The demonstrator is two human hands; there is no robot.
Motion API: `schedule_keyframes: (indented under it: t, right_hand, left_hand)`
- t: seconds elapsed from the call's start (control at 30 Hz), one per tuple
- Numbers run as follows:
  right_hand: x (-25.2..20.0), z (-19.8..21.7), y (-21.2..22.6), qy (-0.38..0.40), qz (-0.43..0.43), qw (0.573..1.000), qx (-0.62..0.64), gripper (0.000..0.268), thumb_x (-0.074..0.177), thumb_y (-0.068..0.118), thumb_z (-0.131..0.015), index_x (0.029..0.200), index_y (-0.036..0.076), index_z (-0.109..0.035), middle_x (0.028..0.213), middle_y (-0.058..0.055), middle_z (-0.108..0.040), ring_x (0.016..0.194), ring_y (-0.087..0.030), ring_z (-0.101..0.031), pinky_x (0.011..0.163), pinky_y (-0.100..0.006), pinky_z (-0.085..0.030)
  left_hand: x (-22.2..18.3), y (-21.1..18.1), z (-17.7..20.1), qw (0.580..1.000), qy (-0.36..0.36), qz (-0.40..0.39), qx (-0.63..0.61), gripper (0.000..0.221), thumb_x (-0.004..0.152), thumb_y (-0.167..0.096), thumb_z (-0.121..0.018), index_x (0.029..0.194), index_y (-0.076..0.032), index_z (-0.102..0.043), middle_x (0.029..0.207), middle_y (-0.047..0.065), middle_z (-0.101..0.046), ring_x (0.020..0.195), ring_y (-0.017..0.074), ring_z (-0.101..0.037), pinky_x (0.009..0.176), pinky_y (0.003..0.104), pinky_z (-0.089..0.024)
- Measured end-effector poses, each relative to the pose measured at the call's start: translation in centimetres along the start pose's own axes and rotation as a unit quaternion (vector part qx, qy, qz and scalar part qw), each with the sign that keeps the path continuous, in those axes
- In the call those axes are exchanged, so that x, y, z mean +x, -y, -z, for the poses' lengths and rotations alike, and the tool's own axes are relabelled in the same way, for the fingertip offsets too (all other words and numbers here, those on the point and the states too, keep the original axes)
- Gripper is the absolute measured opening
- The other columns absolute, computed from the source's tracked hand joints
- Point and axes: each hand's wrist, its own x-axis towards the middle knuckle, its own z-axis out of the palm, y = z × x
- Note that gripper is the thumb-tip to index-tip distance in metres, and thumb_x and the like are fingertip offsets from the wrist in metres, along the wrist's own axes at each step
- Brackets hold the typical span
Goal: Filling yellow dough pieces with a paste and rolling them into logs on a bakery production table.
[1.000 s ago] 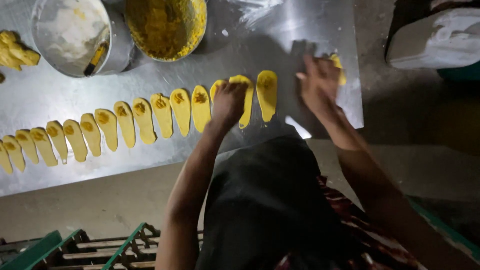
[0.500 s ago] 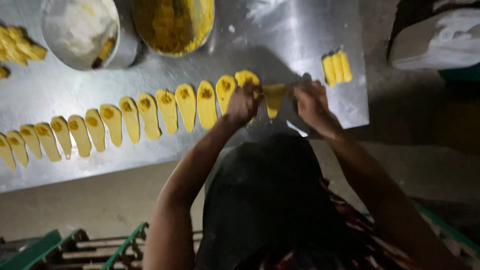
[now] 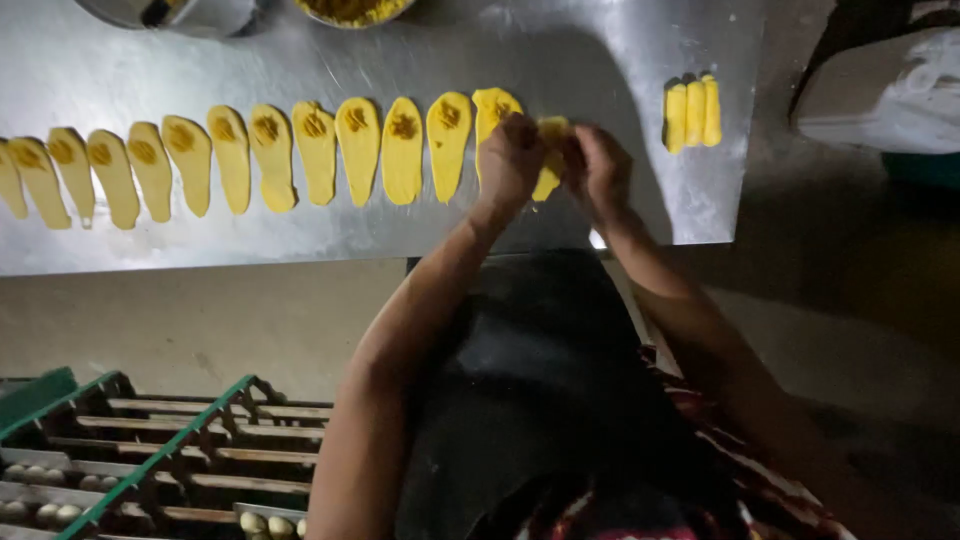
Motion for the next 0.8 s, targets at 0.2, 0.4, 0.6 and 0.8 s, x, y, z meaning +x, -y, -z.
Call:
schedule_keyframes:
  t: [0.2, 0.4, 0.6, 0.8]
  right_hand:
    - [-2.8, 1.1, -4.2, 0.087, 0.139, 0.963, -0.213, 0.027, 0.081, -0.003, -0.069, 0.105, 0.010, -0.068, 0.097, -0.016, -0.069, 0.095, -0.040, -0.068, 0.083, -0.046, -0.055]
    - [5.3, -1.8, -2.2, -0.013, 0.090, 0.988, -0.128, 0.015, 0.104, 0.012, -0.073, 0.114, 0.002, -0.067, 0.094, -0.015, -0.073, 0.085, -0.036, -0.071, 0.071, -0.044, -0.056]
    - [8.4, -5.9, -5.5, 0.152, 0.264, 0.916, -0.263, 0.017, 0.105, 0.023, -0.075, 0.099, 0.009, -0.066, 0.077, -0.013, -0.071, 0.066, -0.033, -0.069, 0.056, -0.045, -0.052]
    - [11.5, -6.8, -6.9, 0.066, 0.326, 0.888, -0.319, 0.036, 0.106, 0.034, -0.075, 0.084, 0.012, -0.057, 0.081, -0.012, -0.063, 0.077, -0.034, -0.063, 0.068, -0.047, -0.050]
  left_hand:
    - [-2.6, -0.8, 0.6, 0.867, 0.159, -0.230, 0.414, 0.039, 0.086, -0.019, -0.061, 0.122, -0.008, -0.067, 0.114, 0.015, -0.063, 0.108, 0.0354, -0.057, 0.080, 0.052, -0.046]
    - [-5.2, -0.5, 1.4, 0.717, 0.267, -0.336, 0.549, 0.056, 0.093, -0.028, -0.050, 0.144, -0.006, -0.054, 0.156, 0.015, -0.040, 0.148, 0.0363, -0.031, 0.113, 0.068, -0.028]
    - [-11.4, 8.9, 0.7, 0.787, 0.206, -0.395, 0.427, 0.053, 0.104, -0.030, -0.044, 0.152, -0.012, -0.052, 0.167, 0.015, -0.031, 0.158, 0.0372, -0.017, 0.120, 0.076, -0.016]
    - [-11.9, 5.4, 3.3, 0.796, 0.346, -0.268, 0.419, 0.045, 0.101, -0.030, -0.045, 0.143, -0.021, -0.058, 0.167, 0.006, -0.033, 0.158, 0.0288, -0.021, 0.124, 0.073, -0.015]
